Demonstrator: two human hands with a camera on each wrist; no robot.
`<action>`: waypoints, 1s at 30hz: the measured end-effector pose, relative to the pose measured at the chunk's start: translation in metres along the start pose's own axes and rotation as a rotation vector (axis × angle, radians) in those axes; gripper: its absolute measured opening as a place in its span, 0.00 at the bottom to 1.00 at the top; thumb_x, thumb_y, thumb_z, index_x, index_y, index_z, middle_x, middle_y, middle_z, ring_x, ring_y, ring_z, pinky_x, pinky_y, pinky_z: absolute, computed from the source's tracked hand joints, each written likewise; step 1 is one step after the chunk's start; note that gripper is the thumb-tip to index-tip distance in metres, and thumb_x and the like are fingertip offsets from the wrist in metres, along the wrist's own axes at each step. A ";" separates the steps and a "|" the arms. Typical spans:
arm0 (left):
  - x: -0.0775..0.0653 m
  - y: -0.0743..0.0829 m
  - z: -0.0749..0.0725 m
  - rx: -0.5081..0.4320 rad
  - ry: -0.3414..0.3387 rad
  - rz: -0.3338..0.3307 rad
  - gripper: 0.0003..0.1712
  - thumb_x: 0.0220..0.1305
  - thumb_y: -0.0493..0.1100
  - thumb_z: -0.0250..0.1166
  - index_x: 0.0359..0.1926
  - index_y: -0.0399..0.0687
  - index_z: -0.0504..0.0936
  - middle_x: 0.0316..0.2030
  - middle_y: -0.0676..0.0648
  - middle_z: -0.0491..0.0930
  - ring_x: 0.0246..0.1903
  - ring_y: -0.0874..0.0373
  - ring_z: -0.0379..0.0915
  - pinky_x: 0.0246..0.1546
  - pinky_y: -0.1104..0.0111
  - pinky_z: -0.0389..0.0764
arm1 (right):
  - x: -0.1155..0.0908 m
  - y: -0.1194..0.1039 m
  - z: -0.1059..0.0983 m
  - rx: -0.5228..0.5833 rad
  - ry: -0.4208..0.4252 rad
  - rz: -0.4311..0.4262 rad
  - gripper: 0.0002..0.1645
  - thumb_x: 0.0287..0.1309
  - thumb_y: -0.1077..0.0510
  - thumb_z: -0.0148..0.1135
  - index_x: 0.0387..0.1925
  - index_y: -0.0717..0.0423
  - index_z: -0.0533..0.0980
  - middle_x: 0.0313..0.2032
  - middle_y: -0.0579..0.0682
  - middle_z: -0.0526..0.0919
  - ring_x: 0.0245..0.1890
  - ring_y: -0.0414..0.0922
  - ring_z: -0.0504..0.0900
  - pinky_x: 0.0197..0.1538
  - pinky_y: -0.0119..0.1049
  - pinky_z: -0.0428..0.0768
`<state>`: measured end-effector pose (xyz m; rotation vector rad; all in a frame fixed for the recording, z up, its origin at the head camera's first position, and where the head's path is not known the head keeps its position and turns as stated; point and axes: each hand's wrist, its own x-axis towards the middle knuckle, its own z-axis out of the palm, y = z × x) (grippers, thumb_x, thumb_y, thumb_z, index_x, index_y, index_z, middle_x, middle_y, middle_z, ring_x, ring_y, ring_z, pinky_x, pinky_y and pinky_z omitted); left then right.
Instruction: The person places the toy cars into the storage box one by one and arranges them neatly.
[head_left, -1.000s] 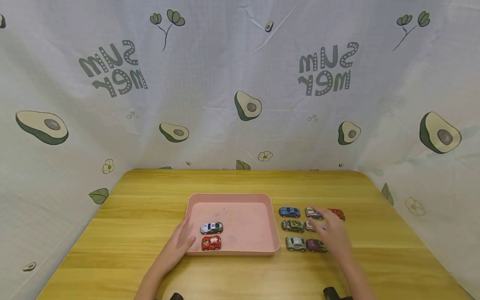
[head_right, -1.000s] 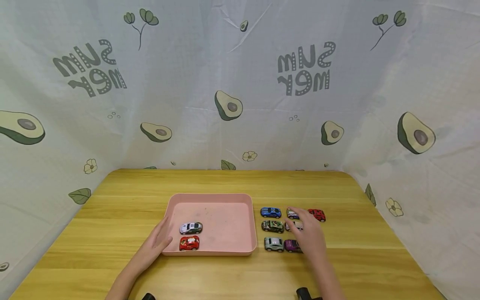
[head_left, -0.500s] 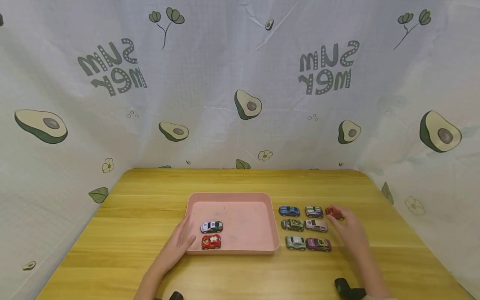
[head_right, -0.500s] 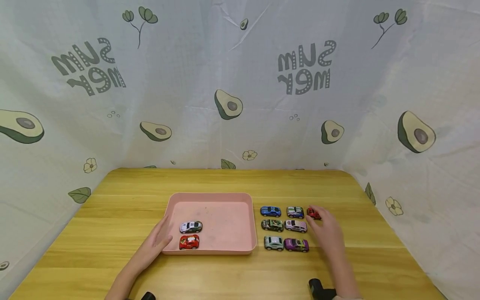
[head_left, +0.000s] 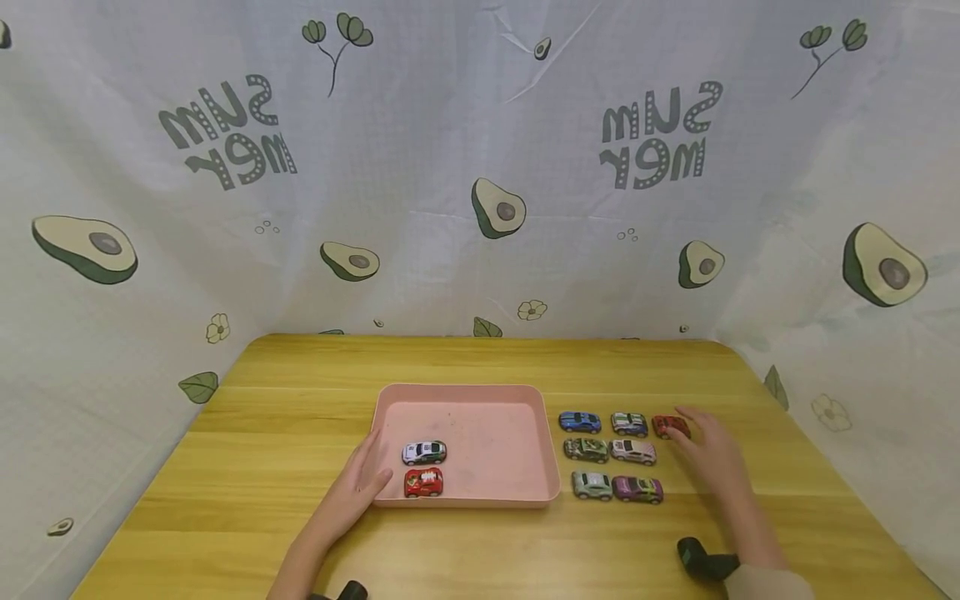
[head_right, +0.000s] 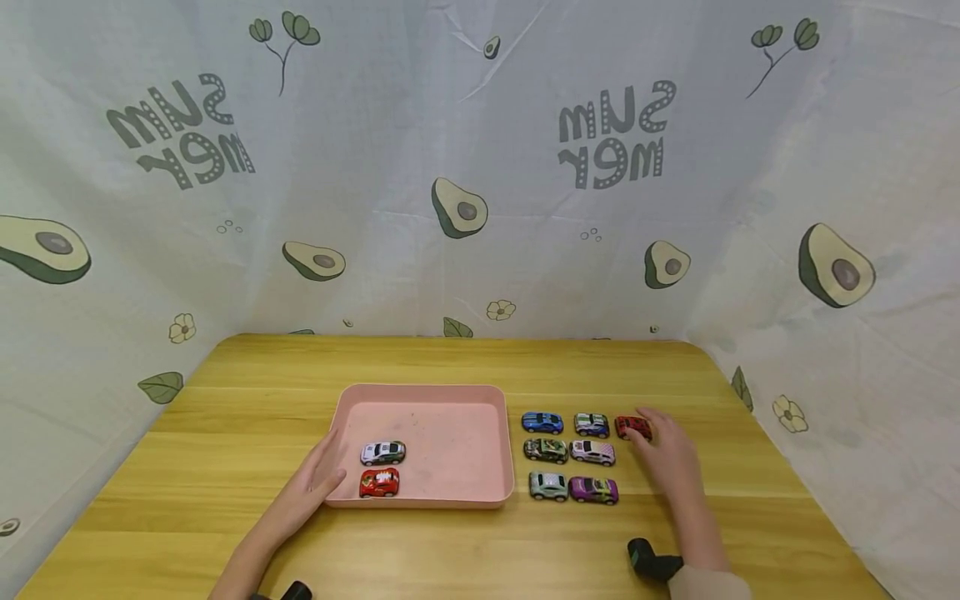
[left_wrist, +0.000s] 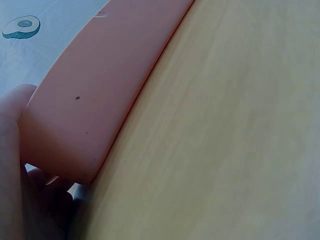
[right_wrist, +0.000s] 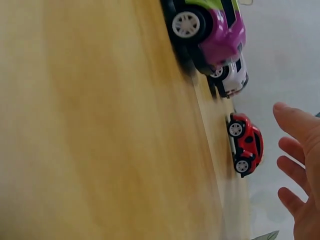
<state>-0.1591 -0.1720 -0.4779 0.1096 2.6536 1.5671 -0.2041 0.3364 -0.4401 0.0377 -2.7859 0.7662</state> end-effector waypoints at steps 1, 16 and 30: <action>0.000 0.000 0.000 0.001 0.001 -0.001 0.41 0.62 0.56 0.54 0.70 0.55 0.46 0.70 0.39 0.45 0.68 0.37 0.39 0.64 0.39 0.45 | 0.000 0.002 0.000 0.001 -0.002 -0.001 0.31 0.62 0.47 0.51 0.57 0.67 0.65 0.57 0.73 0.65 0.56 0.70 0.61 0.55 0.66 0.61; 0.001 -0.001 0.000 0.001 0.002 -0.001 0.41 0.62 0.56 0.54 0.70 0.54 0.46 0.70 0.39 0.44 0.68 0.37 0.39 0.64 0.39 0.45 | 0.009 0.027 0.010 0.047 -0.097 -0.027 0.32 0.63 0.51 0.50 0.58 0.72 0.62 0.57 0.76 0.63 0.57 0.71 0.60 0.57 0.64 0.59; 0.001 0.000 0.001 0.002 0.005 -0.015 0.41 0.61 0.59 0.54 0.70 0.57 0.47 0.70 0.40 0.44 0.68 0.37 0.39 0.64 0.38 0.46 | 0.007 0.026 0.009 0.074 -0.102 0.056 0.29 0.64 0.52 0.49 0.57 0.71 0.64 0.55 0.75 0.65 0.55 0.70 0.63 0.56 0.63 0.62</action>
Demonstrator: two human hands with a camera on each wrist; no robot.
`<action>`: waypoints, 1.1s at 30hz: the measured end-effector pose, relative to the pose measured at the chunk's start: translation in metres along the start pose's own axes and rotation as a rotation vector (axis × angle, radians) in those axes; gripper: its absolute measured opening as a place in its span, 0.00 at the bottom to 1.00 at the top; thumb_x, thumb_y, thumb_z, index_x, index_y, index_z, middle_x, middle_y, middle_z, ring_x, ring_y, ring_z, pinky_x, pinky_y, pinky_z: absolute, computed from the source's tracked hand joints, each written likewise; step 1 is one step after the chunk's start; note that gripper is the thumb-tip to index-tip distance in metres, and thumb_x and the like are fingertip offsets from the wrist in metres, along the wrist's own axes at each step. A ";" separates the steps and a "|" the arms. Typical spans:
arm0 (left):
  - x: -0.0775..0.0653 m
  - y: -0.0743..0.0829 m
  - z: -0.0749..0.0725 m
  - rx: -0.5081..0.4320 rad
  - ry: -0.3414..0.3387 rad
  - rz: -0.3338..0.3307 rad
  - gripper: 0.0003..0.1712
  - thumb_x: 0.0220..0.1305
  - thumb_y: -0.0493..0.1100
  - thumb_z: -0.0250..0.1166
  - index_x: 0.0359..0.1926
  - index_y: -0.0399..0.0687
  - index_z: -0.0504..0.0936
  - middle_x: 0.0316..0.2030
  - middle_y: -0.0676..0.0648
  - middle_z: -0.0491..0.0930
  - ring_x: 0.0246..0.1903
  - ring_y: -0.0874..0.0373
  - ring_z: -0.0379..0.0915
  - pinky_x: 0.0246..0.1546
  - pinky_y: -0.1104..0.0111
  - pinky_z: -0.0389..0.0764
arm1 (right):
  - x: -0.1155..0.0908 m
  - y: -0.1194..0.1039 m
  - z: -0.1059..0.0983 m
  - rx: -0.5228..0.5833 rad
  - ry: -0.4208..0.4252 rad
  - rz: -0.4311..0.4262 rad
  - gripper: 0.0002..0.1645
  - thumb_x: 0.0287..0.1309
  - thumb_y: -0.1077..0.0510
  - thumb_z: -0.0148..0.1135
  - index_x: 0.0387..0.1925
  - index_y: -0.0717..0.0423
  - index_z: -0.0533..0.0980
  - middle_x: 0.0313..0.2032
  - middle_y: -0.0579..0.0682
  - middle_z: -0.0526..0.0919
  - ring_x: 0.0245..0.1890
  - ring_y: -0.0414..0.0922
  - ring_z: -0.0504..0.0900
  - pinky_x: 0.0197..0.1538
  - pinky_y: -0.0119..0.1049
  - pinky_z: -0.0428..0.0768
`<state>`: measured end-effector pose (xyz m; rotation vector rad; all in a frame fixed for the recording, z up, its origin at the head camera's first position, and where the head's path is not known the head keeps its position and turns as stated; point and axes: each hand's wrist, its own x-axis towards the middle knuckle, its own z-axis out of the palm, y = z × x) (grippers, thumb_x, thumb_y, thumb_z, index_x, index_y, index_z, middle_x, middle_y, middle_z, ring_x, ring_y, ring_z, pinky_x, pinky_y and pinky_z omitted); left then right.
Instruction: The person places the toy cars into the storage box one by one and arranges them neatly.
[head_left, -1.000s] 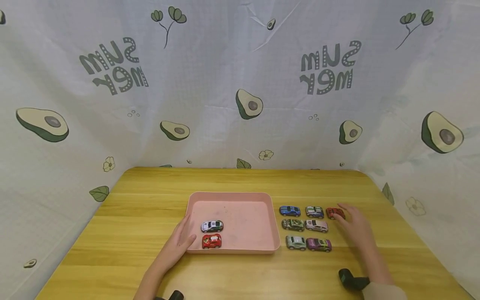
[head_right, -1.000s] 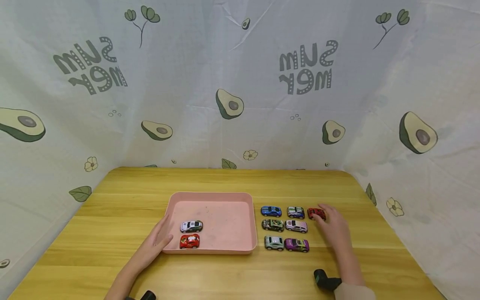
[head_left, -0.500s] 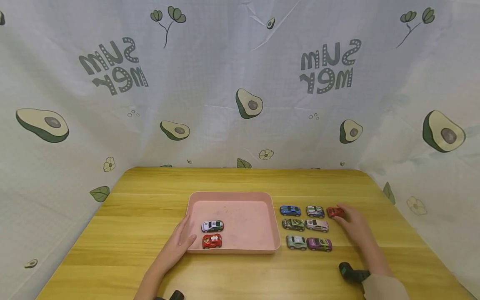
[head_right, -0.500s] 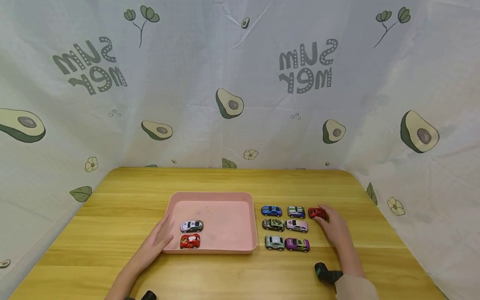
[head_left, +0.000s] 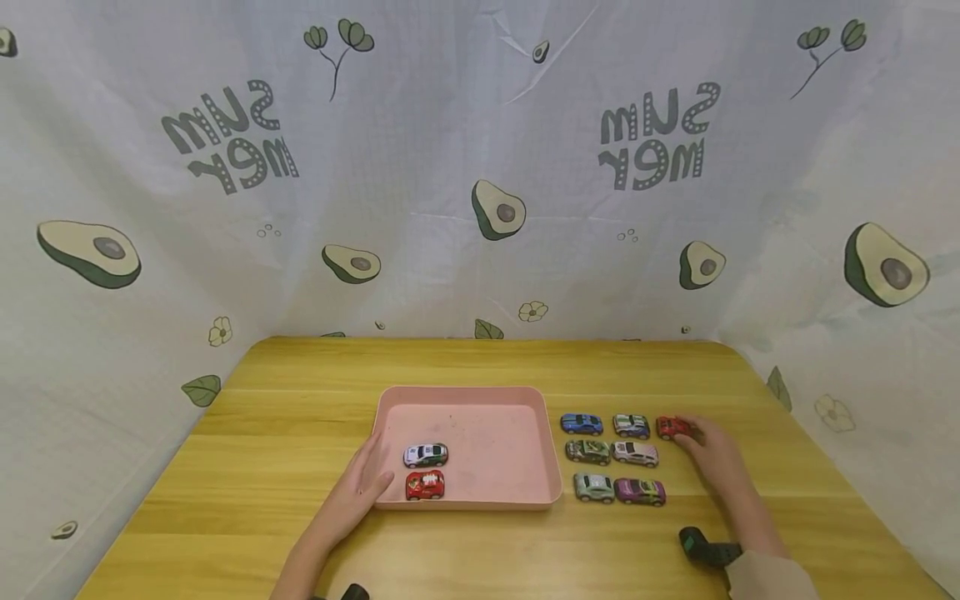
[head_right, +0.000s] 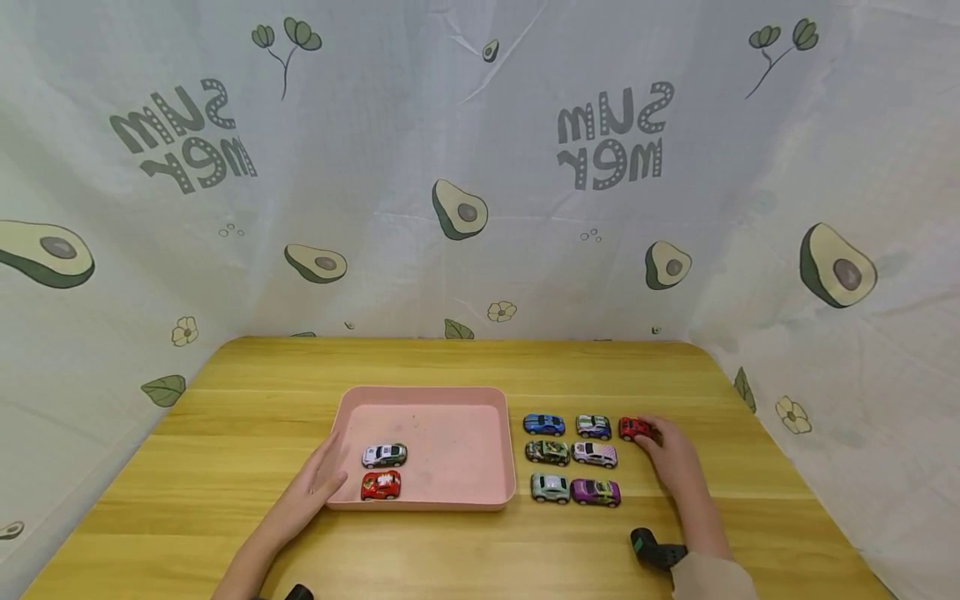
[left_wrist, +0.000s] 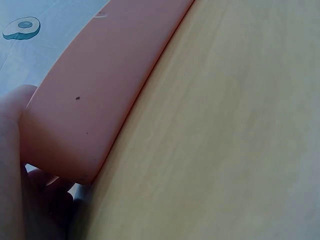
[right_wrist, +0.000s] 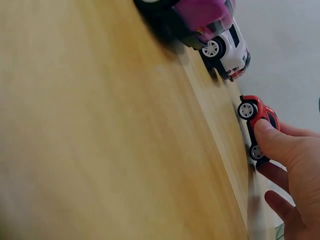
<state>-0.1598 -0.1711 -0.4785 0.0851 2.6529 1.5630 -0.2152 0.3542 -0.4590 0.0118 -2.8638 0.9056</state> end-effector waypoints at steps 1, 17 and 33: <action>0.000 0.000 0.000 0.001 0.000 -0.003 0.41 0.61 0.59 0.54 0.70 0.57 0.47 0.70 0.40 0.44 0.68 0.37 0.39 0.63 0.38 0.46 | -0.001 0.000 0.000 0.001 -0.001 0.006 0.29 0.64 0.52 0.49 0.57 0.71 0.64 0.55 0.75 0.65 0.55 0.70 0.63 0.56 0.63 0.62; 0.000 -0.001 0.000 0.012 0.001 0.003 0.41 0.62 0.58 0.54 0.70 0.55 0.47 0.70 0.39 0.45 0.68 0.36 0.39 0.63 0.38 0.46 | -0.009 -0.016 -0.007 -0.039 0.012 0.042 0.36 0.64 0.42 0.44 0.58 0.70 0.63 0.54 0.75 0.66 0.54 0.70 0.63 0.53 0.64 0.63; 0.000 -0.001 0.001 0.005 0.000 0.004 0.41 0.62 0.58 0.53 0.70 0.57 0.47 0.70 0.40 0.45 0.68 0.37 0.38 0.63 0.38 0.45 | -0.022 -0.049 -0.002 -0.042 0.079 -0.021 0.31 0.63 0.45 0.48 0.55 0.68 0.67 0.51 0.72 0.71 0.51 0.67 0.68 0.51 0.64 0.66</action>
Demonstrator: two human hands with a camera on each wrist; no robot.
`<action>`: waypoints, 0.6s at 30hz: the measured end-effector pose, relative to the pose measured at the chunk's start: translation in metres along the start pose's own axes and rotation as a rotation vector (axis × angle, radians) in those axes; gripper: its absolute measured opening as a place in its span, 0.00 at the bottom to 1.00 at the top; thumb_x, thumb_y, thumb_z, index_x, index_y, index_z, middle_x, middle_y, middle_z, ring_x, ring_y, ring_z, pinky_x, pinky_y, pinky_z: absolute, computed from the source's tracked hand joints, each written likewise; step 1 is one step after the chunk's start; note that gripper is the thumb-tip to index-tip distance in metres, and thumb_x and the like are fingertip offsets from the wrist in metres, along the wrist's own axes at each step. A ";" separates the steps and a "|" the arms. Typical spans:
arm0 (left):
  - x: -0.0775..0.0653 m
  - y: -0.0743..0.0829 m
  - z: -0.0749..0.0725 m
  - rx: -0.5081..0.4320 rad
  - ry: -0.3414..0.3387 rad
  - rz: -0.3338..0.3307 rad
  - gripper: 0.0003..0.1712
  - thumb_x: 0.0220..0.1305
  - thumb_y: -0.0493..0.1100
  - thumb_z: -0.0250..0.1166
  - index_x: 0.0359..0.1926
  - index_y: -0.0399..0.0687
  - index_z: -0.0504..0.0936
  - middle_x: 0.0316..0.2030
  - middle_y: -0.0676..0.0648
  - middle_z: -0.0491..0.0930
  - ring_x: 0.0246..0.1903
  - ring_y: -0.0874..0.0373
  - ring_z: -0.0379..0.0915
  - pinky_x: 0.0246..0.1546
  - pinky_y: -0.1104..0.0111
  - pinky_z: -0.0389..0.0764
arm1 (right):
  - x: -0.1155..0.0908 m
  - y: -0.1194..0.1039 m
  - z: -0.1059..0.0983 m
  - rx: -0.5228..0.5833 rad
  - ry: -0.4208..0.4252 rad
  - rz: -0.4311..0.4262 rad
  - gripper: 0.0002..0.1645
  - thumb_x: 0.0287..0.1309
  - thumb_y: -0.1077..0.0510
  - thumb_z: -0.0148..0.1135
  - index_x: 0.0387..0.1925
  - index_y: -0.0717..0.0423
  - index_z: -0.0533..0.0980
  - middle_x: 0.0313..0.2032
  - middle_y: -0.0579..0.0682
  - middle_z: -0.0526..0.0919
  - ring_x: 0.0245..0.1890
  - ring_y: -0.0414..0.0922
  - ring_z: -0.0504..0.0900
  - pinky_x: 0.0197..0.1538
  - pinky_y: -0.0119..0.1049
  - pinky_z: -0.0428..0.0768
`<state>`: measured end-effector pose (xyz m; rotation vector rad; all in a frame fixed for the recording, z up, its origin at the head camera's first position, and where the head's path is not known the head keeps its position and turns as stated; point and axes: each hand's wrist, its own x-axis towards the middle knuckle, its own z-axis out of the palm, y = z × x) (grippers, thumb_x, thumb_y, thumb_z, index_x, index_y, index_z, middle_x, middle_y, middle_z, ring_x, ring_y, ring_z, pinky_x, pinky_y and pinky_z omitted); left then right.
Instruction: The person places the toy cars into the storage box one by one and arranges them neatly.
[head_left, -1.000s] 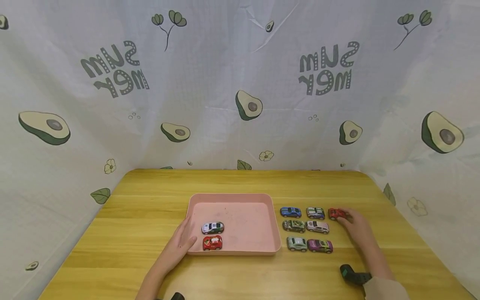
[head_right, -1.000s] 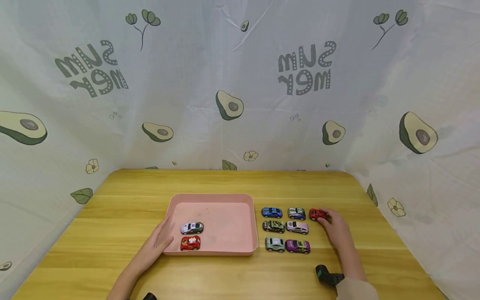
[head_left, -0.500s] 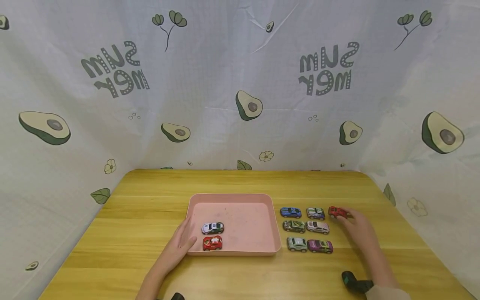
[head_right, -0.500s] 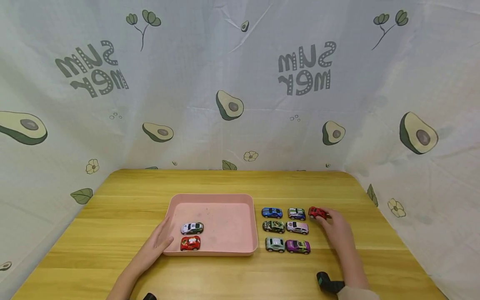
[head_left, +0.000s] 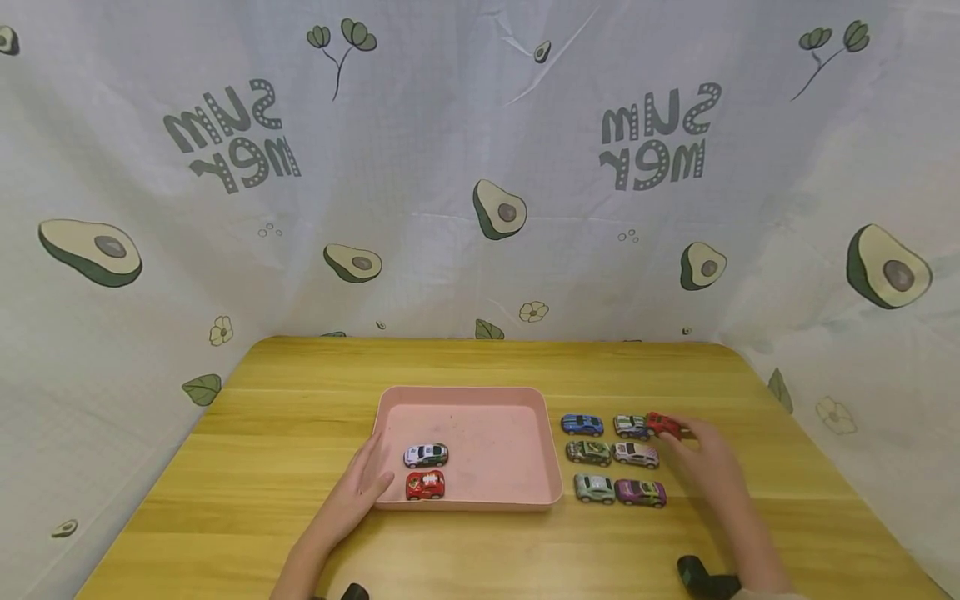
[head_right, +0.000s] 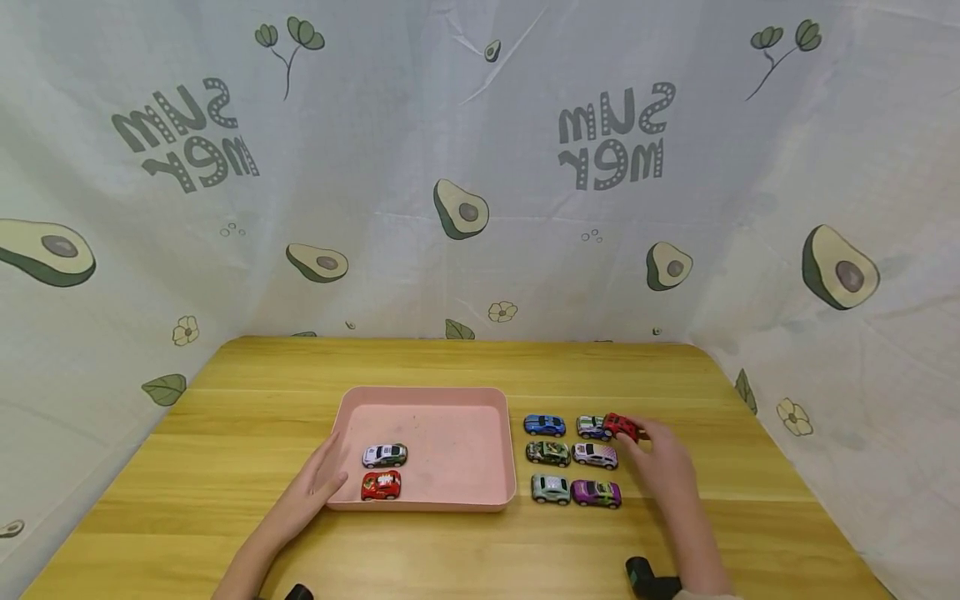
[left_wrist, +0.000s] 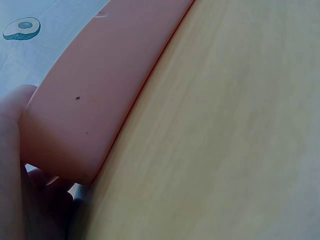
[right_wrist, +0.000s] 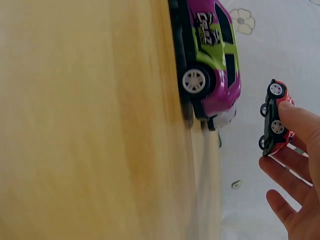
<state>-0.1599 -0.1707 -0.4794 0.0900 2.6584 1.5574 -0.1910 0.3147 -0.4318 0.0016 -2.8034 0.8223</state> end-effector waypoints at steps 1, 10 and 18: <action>0.000 0.000 0.000 0.001 0.000 0.002 0.41 0.62 0.58 0.54 0.70 0.57 0.47 0.70 0.40 0.45 0.68 0.37 0.39 0.63 0.38 0.45 | -0.001 -0.002 0.001 0.004 0.003 -0.007 0.31 0.63 0.45 0.49 0.55 0.68 0.68 0.50 0.72 0.72 0.51 0.67 0.69 0.51 0.64 0.66; 0.000 -0.001 0.000 0.003 0.005 0.012 0.41 0.62 0.58 0.54 0.70 0.56 0.47 0.70 0.39 0.45 0.68 0.37 0.39 0.64 0.39 0.45 | -0.006 -0.016 0.004 0.013 -0.009 -0.018 0.31 0.61 0.44 0.51 0.54 0.65 0.69 0.51 0.70 0.72 0.51 0.65 0.70 0.52 0.64 0.66; 0.001 -0.001 0.000 0.011 0.005 0.006 0.41 0.62 0.58 0.54 0.70 0.56 0.47 0.70 0.40 0.45 0.68 0.37 0.39 0.64 0.38 0.46 | -0.010 -0.027 0.008 0.011 -0.029 -0.020 0.29 0.59 0.47 0.55 0.55 0.64 0.68 0.52 0.69 0.71 0.53 0.65 0.69 0.54 0.64 0.65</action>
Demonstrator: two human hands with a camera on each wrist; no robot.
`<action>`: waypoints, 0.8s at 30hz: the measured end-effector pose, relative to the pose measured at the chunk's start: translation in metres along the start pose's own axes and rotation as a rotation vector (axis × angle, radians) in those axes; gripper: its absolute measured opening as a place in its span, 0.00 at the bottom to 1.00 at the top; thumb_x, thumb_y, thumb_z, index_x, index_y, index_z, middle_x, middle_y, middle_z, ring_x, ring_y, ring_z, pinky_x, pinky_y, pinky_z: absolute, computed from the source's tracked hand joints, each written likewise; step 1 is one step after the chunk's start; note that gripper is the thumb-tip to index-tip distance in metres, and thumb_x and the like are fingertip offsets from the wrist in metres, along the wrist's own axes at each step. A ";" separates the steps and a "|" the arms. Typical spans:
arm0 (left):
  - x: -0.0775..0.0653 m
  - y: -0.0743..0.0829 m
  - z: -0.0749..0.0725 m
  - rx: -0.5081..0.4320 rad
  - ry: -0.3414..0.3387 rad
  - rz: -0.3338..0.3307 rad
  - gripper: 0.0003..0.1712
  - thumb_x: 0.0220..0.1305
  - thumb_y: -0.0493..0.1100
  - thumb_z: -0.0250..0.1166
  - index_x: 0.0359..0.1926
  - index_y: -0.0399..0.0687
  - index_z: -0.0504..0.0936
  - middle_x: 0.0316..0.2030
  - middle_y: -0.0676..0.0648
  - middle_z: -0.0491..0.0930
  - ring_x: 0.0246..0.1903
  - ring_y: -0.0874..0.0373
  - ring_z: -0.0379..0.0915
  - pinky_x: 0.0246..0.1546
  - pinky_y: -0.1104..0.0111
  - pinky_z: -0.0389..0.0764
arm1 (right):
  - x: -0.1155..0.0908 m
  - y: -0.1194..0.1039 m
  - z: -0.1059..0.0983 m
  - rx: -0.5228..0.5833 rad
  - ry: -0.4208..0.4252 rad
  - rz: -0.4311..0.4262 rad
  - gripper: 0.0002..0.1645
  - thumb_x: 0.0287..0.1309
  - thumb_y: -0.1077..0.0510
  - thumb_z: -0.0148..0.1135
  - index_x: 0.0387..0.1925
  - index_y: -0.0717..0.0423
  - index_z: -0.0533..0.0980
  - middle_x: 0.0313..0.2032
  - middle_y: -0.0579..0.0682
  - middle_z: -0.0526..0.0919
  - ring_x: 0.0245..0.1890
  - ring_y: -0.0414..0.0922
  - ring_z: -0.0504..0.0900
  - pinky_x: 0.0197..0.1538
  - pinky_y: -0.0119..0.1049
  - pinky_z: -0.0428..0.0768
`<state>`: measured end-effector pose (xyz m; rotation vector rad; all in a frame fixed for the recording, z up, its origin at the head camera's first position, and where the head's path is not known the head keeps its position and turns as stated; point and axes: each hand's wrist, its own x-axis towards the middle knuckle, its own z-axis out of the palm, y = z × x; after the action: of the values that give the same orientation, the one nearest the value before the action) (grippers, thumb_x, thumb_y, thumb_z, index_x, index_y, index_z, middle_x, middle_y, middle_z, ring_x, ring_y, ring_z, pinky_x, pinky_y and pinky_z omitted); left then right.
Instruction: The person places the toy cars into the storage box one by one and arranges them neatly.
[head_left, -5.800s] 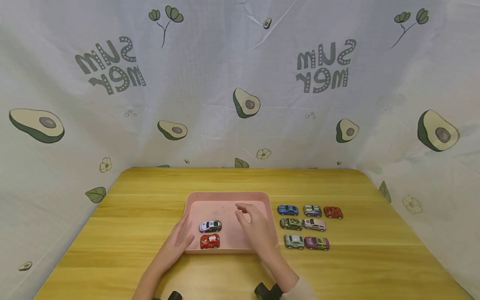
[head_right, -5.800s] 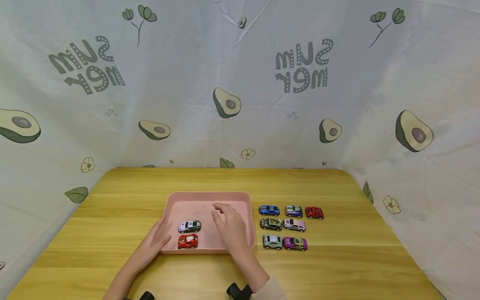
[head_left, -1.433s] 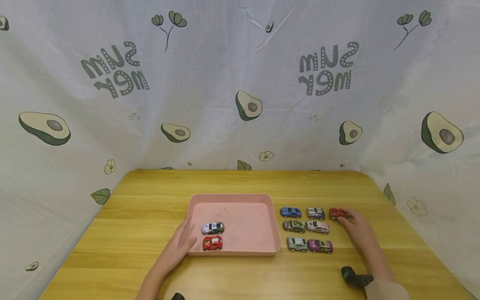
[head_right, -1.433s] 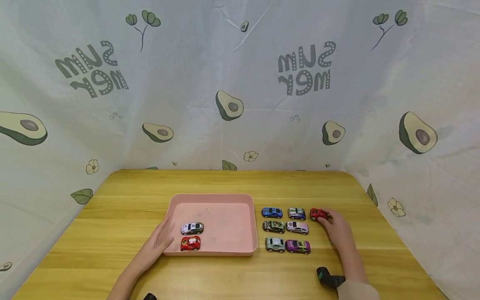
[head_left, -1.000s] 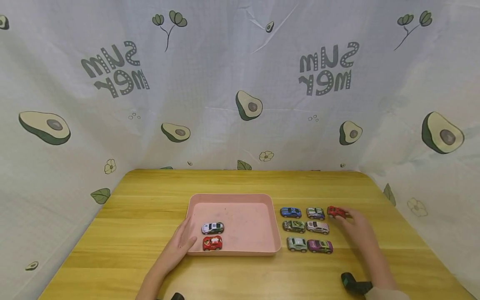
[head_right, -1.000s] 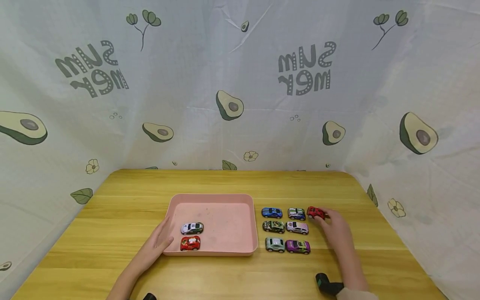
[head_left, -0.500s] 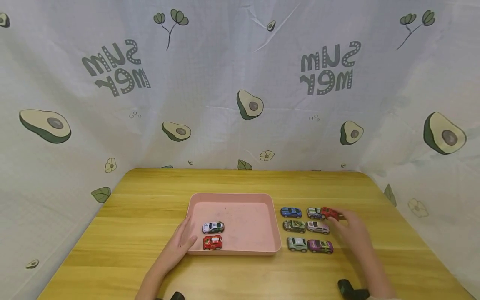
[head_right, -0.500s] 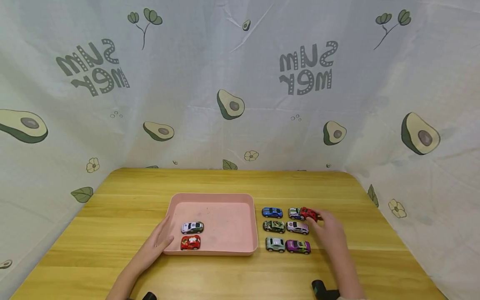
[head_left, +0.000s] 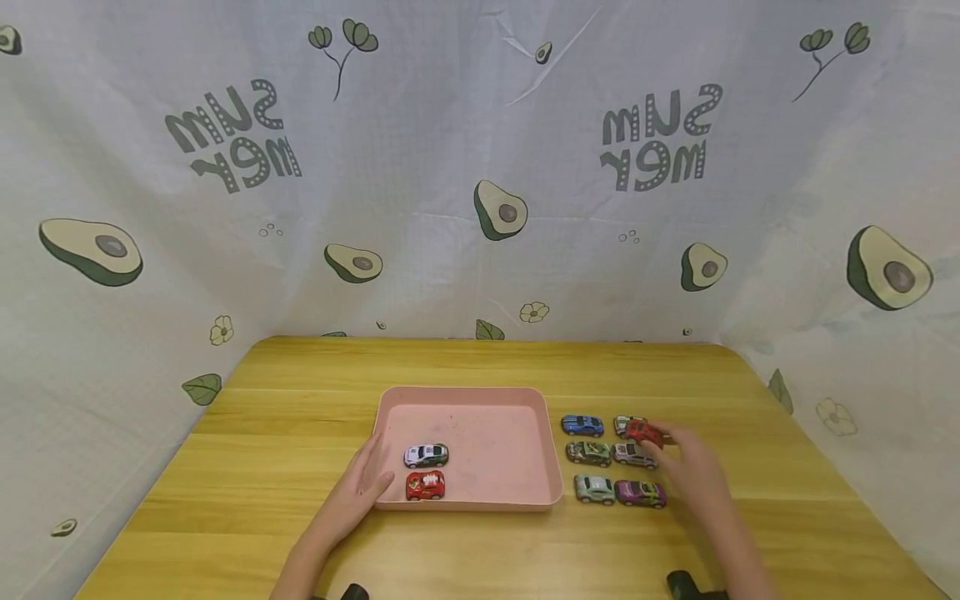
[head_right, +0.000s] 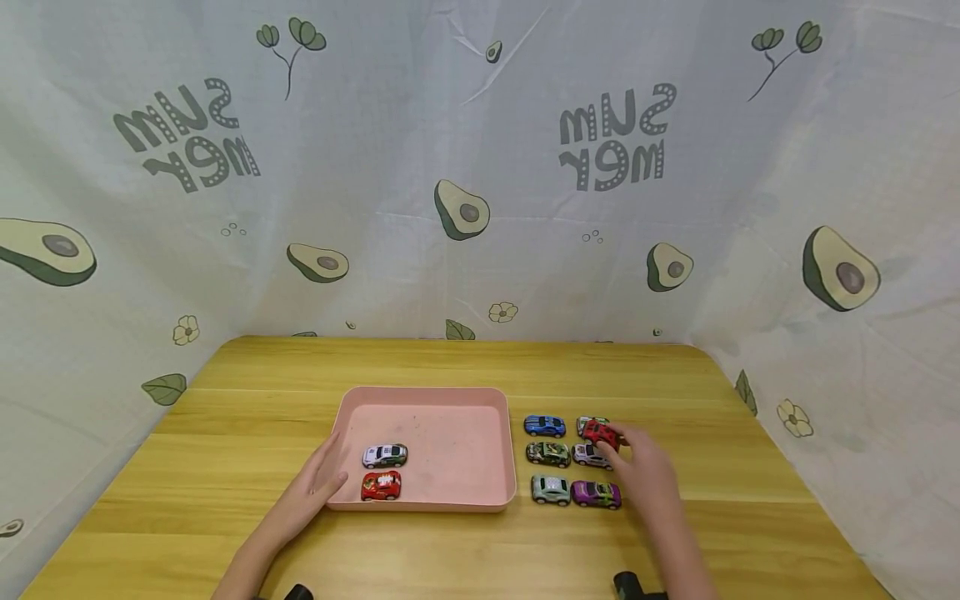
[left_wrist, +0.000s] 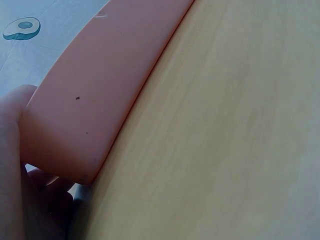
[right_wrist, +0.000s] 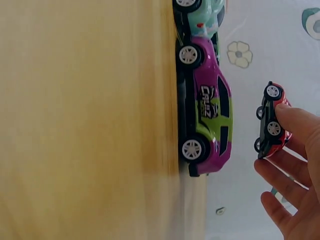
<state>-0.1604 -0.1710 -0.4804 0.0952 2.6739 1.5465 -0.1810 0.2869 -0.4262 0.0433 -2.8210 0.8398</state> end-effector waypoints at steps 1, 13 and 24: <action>0.000 0.000 0.000 0.001 0.000 0.000 0.41 0.62 0.58 0.54 0.70 0.57 0.47 0.70 0.40 0.45 0.68 0.37 0.39 0.63 0.38 0.46 | -0.001 -0.001 0.001 -0.001 0.003 -0.002 0.29 0.59 0.48 0.55 0.55 0.64 0.68 0.52 0.69 0.72 0.53 0.65 0.69 0.54 0.64 0.65; 0.000 0.000 0.000 -0.019 -0.004 0.007 0.41 0.62 0.57 0.54 0.70 0.56 0.47 0.70 0.39 0.44 0.68 0.37 0.39 0.63 0.38 0.45 | -0.006 -0.020 0.009 -0.087 0.050 -0.076 0.26 0.57 0.51 0.59 0.52 0.64 0.72 0.47 0.67 0.77 0.48 0.62 0.75 0.51 0.59 0.72; 0.000 -0.001 0.001 -0.012 -0.001 0.001 0.41 0.62 0.57 0.54 0.70 0.56 0.46 0.70 0.39 0.45 0.68 0.37 0.39 0.63 0.38 0.45 | -0.004 -0.037 0.014 -0.098 0.055 -0.132 0.25 0.55 0.52 0.61 0.52 0.61 0.73 0.49 0.64 0.77 0.49 0.62 0.75 0.50 0.58 0.74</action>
<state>-0.1609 -0.1709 -0.4815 0.0969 2.6634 1.5627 -0.1766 0.2484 -0.4182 0.1871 -2.7675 0.6630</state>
